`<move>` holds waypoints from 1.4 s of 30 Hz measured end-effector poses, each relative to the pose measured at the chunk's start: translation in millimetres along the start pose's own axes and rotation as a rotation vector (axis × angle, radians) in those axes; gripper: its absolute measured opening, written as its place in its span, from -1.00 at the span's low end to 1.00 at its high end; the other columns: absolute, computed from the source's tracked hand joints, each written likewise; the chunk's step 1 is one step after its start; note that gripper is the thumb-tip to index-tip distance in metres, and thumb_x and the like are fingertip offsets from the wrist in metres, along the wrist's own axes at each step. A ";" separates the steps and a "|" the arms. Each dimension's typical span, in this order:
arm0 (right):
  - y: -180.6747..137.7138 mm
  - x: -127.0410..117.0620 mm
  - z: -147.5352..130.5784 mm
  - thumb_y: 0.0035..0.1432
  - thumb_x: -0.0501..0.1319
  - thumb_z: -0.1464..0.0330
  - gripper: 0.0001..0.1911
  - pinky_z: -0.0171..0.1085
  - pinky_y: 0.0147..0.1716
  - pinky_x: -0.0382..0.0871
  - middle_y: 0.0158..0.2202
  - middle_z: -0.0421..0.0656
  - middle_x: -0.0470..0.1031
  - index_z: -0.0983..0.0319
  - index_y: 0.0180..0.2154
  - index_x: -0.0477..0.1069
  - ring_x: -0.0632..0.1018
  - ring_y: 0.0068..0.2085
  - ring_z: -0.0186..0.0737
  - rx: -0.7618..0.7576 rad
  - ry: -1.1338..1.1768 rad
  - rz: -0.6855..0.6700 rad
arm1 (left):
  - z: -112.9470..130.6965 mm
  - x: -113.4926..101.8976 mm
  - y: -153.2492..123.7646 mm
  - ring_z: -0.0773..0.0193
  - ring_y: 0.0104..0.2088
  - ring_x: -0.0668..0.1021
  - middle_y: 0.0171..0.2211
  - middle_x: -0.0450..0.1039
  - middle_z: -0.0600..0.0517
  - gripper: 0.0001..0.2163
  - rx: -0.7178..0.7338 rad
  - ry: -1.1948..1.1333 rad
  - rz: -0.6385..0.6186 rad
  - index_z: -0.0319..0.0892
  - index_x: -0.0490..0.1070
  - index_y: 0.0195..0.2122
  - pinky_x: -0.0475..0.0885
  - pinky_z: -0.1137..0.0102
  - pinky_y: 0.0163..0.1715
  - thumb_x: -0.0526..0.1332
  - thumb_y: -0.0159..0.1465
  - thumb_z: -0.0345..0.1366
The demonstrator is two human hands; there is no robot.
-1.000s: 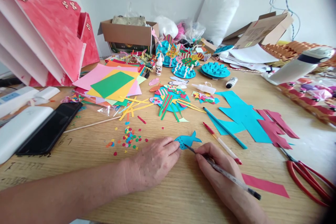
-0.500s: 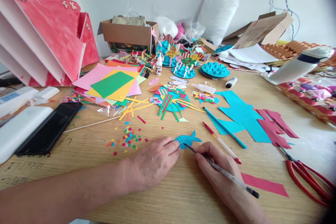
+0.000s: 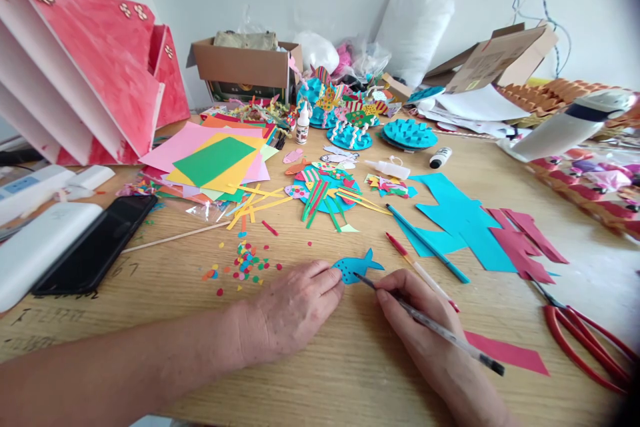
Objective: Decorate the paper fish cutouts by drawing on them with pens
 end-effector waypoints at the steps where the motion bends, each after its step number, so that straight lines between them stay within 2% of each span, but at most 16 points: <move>1: -0.3 -0.6 2.5 0.01 0.11 0.29 -0.87 -0.36 -0.63 0.19 -0.61 -0.27 0.35 0.18 -0.51 0.32 0.34 -0.60 -0.34 0.018 0.036 0.001 | 0.1 -0.4 0.0 0.17 -0.12 0.38 -0.14 0.36 -0.10 -0.81 0.001 0.007 0.003 -0.31 0.38 -0.15 0.36 0.31 -0.04 0.02 0.28 -0.49; 8: -4.3 -4.7 8.9 -0.03 0.13 0.24 -0.84 -0.35 -0.62 0.19 -0.63 -0.26 0.33 0.18 -0.54 0.30 0.33 -0.58 -0.32 0.132 0.133 -0.046 | 1.3 -0.5 -1.3 0.17 -0.11 0.39 -0.13 0.37 -0.10 -0.81 0.016 0.023 0.007 -0.32 0.37 -0.15 0.36 0.31 -0.04 0.04 0.27 -0.51; 12: -9.2 -3.0 8.2 0.00 0.14 0.28 -0.88 -0.36 -0.60 0.22 -0.59 -0.26 0.37 0.18 -0.49 0.34 0.36 -0.57 -0.33 0.090 0.067 -0.076 | 1.4 0.4 -1.6 0.15 -0.09 0.39 -0.11 0.37 -0.11 -0.79 0.013 0.031 0.015 -0.33 0.36 -0.12 0.37 0.28 -0.04 0.03 0.27 -0.51; 18: -13.5 -3.0 8.9 0.04 0.10 0.29 -0.86 -0.37 -0.65 0.19 -0.63 -0.27 0.34 0.18 -0.48 0.33 0.34 -0.61 -0.34 0.044 0.011 0.006 | 0.2 2.1 -0.6 0.17 -0.09 0.39 -0.12 0.38 -0.11 -0.79 0.002 0.000 0.033 -0.32 0.35 -0.10 0.37 0.29 -0.03 0.03 0.28 -0.51; 26: -14.6 -1.4 1.3 0.03 0.10 0.31 -0.88 -0.36 -0.65 0.15 -0.63 -0.28 0.37 0.17 -0.48 0.35 0.36 -0.62 -0.34 0.011 -0.044 0.023 | -1.3 5.0 -3.5 0.14 -0.05 0.37 -0.07 0.36 -0.11 -0.76 -0.004 -0.011 0.043 -0.31 0.34 -0.07 0.36 0.24 -0.01 0.00 0.29 -0.50; 32: -14.3 5.0 5.2 0.06 0.09 0.30 -0.87 -0.37 -0.64 0.19 -0.63 -0.29 0.35 0.18 -0.45 0.34 0.36 -0.62 -0.34 0.013 -0.058 -0.046 | 0.2 0.8 -1.6 0.13 -0.07 0.38 -0.08 0.36 -0.10 -0.73 -0.005 -0.004 0.063 -0.34 0.31 0.00 0.38 0.23 -0.04 -0.01 0.30 -0.50; 42: -14.3 6.8 7.0 0.07 0.05 0.29 -0.85 -0.37 -0.63 0.22 -0.63 -0.28 0.37 0.18 -0.44 0.33 0.37 -0.62 -0.34 0.023 -0.103 -0.065 | 0.9 1.2 -1.1 0.15 -0.11 0.37 -0.12 0.37 -0.08 -0.73 -0.006 0.028 0.075 -0.31 0.31 0.00 0.40 0.25 -0.07 -0.03 0.31 -0.49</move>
Point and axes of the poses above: each hand's wrist, its own y-axis towards the middle knuckle, its own x-axis out of the palm, z = x × y, the point moved 10 cm from there along y, towards the middle knuckle
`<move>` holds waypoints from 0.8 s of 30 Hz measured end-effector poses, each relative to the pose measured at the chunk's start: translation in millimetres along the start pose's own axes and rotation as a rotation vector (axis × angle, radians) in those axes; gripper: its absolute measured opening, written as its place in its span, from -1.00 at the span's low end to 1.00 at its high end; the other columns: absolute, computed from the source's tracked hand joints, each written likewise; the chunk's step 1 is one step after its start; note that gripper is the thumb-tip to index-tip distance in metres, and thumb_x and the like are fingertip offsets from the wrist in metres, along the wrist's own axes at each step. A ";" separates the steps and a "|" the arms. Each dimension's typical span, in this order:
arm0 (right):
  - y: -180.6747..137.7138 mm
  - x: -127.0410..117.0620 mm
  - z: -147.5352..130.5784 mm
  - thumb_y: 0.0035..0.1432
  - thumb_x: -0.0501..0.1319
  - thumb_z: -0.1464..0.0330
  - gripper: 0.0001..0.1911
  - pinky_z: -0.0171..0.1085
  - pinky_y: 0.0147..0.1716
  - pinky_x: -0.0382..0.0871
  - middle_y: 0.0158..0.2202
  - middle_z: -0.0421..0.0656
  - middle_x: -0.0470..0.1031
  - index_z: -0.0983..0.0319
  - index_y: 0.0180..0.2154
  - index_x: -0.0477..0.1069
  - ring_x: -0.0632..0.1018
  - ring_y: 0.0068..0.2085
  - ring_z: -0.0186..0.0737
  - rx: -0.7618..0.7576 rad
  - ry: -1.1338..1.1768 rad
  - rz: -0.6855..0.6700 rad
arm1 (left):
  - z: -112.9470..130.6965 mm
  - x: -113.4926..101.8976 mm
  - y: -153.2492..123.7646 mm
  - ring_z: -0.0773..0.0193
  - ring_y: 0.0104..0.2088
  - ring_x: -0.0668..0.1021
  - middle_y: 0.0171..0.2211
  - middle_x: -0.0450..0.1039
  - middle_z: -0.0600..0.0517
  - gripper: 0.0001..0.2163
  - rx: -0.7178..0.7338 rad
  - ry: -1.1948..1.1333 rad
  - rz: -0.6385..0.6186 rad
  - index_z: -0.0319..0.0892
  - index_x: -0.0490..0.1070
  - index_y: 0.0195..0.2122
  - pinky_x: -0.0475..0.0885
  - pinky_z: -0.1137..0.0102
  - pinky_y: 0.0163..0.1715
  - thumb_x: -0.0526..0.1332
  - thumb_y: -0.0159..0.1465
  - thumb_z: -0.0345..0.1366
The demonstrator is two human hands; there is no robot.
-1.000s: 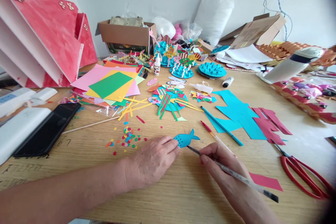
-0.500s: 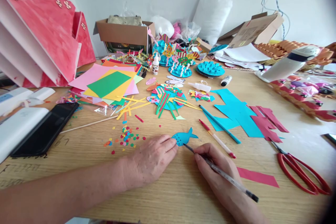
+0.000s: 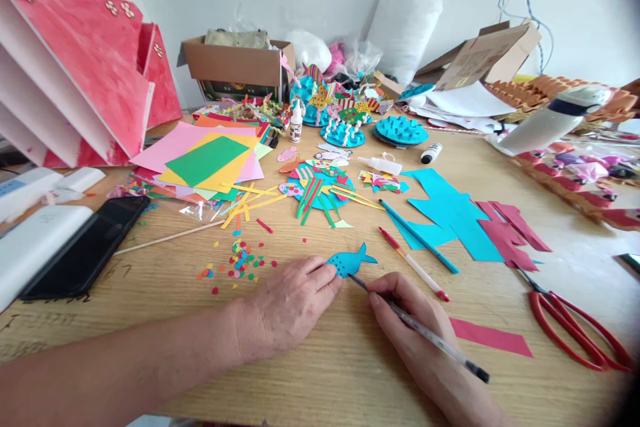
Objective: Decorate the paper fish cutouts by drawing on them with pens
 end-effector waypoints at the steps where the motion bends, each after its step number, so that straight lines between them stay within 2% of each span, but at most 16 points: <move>1: 0.0 -0.2 0.1 0.07 0.06 0.29 -0.85 -0.38 -0.63 0.22 -0.63 -0.28 0.37 0.18 -0.44 0.33 0.37 -0.62 -0.34 0.000 -0.007 0.003 | 0.0 0.2 -0.1 0.15 -0.11 0.37 -0.12 0.37 -0.07 -0.73 -0.001 0.003 0.001 -0.31 0.32 -0.01 0.40 0.26 -0.07 -0.03 0.31 -0.49; 13: 0.9 -0.3 -4.0 0.06 0.05 0.29 -0.84 -0.37 -0.63 0.23 -0.62 -0.26 0.38 0.18 -0.46 0.33 0.39 -0.62 -0.33 -0.019 -0.034 0.005 | 0.6 -0.4 -0.1 0.15 -0.12 0.37 -0.13 0.36 -0.08 -0.73 0.005 0.023 0.027 -0.32 0.34 -0.02 0.40 0.26 -0.07 -0.04 0.33 -0.47; 24: 2.0 0.2 -2.4 0.02 0.04 0.26 -0.82 -0.35 -0.64 0.22 -0.64 -0.25 0.37 0.19 -0.47 0.35 0.39 -0.63 -0.31 -0.007 -0.037 0.005 | 1.0 -1.2 0.8 0.17 -0.10 0.37 -0.12 0.36 -0.08 -0.74 0.001 0.024 -0.001 -0.31 0.32 0.00 0.38 0.27 -0.06 -0.02 0.33 -0.46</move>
Point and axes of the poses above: each hand's wrist, its own y-axis towards the middle knuckle, its own x-axis out of the palm, z = x × y, the point moved 10 cm from there along y, towards the middle knuckle
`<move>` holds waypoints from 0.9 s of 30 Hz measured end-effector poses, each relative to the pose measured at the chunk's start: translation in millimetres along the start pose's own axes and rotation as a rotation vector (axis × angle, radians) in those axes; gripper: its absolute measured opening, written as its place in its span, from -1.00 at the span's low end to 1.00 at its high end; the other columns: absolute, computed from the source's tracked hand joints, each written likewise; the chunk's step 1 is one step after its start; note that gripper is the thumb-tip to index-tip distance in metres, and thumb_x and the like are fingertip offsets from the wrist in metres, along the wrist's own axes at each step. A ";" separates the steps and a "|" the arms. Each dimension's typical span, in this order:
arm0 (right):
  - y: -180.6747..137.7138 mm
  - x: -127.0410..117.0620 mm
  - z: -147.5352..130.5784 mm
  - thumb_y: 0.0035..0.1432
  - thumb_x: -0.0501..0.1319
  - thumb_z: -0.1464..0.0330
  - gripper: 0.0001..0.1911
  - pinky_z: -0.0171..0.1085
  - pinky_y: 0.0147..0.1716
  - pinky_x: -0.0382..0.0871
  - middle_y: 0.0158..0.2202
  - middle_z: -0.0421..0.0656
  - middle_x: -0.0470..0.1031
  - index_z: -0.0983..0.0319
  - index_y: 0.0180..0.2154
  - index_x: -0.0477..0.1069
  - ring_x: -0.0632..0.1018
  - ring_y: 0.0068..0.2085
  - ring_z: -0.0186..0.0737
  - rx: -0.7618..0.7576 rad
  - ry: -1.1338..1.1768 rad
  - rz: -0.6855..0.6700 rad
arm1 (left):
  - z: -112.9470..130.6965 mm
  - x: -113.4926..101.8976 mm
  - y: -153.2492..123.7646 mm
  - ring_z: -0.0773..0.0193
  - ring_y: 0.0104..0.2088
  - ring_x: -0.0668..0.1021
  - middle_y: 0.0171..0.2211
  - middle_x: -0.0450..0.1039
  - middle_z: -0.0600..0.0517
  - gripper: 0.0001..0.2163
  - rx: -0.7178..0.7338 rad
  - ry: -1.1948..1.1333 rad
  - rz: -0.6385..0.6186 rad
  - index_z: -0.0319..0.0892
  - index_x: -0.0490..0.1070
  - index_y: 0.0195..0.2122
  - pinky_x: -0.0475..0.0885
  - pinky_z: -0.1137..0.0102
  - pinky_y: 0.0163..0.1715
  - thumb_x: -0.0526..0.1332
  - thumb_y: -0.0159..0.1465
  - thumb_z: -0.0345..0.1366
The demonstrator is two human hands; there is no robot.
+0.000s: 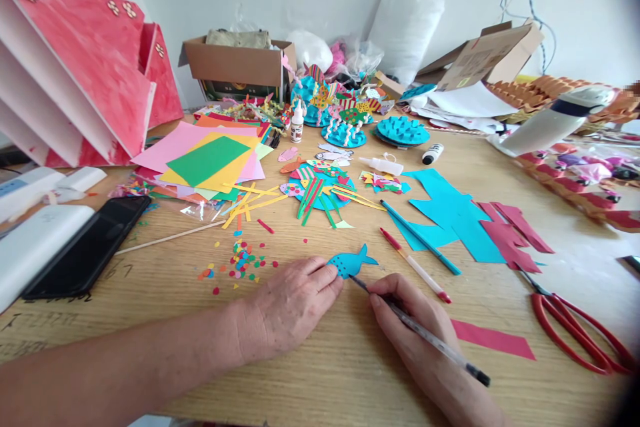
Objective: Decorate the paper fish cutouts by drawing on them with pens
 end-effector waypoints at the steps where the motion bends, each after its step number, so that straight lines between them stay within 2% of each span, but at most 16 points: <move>1: -0.2 0.0 0.8 0.03 0.04 0.26 -0.82 -0.35 -0.63 0.23 -0.62 -0.25 0.38 0.19 -0.46 0.35 0.39 -0.61 -0.31 0.001 0.004 -0.001 | 0.2 0.2 0.3 0.17 -0.10 0.37 -0.11 0.36 -0.08 -0.73 0.003 0.003 -0.008 -0.32 0.31 0.01 0.38 0.27 -0.06 -0.01 0.32 -0.46; 7: -1.7 2.6 5.1 0.06 0.05 0.27 -0.84 -0.35 -0.61 0.23 -0.61 -0.26 0.37 0.18 -0.43 0.35 0.39 -0.59 -0.32 0.014 0.007 -0.018 | -0.3 1.7 -0.5 0.17 -0.11 0.38 -0.13 0.36 -0.08 -0.74 0.005 0.017 -0.024 -0.31 0.31 0.00 0.37 0.27 -0.06 0.04 0.29 -0.47; 27: -1.4 -2.5 1.0 0.06 0.07 0.30 -0.85 -0.36 -0.64 0.20 -0.63 -0.27 0.37 0.18 -0.45 0.36 0.38 -0.61 -0.32 -0.002 0.002 0.019 | 0.6 0.6 -0.1 0.16 -0.12 0.38 -0.13 0.37 -0.08 -0.74 0.004 0.005 -0.041 -0.31 0.33 -0.02 0.37 0.28 -0.05 0.00 0.30 -0.48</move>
Point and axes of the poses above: each hand's wrist, its own y-axis towards the middle knuckle, its own x-axis out of the palm, z = x × y, the point moved 10 cm from there along y, towards the middle knuckle
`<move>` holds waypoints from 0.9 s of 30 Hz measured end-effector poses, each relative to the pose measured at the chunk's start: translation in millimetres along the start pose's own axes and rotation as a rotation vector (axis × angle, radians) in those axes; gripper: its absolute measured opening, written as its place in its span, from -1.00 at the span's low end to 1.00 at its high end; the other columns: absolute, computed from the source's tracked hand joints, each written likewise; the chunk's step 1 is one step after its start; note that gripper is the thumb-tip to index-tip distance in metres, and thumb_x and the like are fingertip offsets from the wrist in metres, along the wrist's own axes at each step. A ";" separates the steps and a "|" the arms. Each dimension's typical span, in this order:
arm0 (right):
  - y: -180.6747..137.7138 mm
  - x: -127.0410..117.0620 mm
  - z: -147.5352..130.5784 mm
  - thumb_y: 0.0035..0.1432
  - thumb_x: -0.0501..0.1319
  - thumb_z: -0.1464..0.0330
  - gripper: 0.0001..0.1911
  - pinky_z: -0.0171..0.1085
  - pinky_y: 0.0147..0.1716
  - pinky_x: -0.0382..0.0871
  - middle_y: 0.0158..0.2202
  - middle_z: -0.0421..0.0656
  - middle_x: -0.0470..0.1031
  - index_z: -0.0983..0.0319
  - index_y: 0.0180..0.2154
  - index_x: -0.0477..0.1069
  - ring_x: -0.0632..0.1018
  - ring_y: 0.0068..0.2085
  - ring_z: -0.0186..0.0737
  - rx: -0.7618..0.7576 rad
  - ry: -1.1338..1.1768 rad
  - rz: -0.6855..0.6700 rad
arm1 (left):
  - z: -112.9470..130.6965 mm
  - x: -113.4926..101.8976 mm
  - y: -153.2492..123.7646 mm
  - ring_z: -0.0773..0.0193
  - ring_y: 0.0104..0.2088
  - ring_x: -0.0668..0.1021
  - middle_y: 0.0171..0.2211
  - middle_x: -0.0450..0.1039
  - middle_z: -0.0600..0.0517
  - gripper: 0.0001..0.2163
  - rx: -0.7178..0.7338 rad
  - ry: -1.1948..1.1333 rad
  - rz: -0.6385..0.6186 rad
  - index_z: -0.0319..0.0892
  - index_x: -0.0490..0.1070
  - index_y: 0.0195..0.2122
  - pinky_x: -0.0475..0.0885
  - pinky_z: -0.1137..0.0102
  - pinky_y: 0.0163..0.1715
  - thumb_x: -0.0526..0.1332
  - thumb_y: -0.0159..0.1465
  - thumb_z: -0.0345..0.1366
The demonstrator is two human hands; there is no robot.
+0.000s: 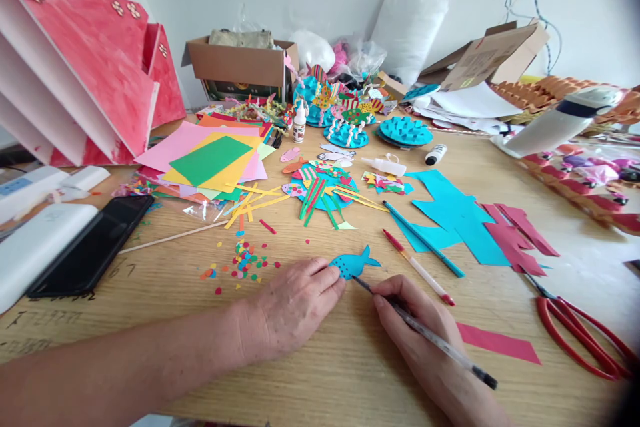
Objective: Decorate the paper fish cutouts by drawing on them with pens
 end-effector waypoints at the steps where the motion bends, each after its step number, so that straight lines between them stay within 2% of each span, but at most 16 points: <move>1: -0.1 0.2 -0.5 0.06 0.07 0.30 -0.85 -0.36 -0.63 0.22 -0.63 -0.27 0.38 0.18 -0.45 0.36 0.39 -0.60 -0.32 -0.002 0.001 -0.005 | 0.1 0.5 0.3 0.16 -0.12 0.38 -0.13 0.37 -0.08 -0.74 0.001 -0.003 -0.013 -0.32 0.33 -0.01 0.37 0.27 -0.05 0.00 0.30 -0.48; 27: 0.1 1.1 -1.2 0.04 0.08 0.30 -0.87 -0.36 -0.62 0.23 -0.62 -0.27 0.40 0.18 -0.45 0.36 0.40 -0.61 -0.33 -0.012 0.011 -0.007 | -0.5 0.1 -0.4 0.17 -0.12 0.38 -0.13 0.37 -0.08 -0.74 0.001 0.001 0.009 -0.32 0.32 -0.02 0.38 0.28 -0.06 0.03 0.29 -0.49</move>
Point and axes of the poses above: each hand's wrist, its own y-axis towards the middle knuckle, its own x-axis out of the palm, z = x × y, the point moved 10 cm from there along y, towards the middle knuckle
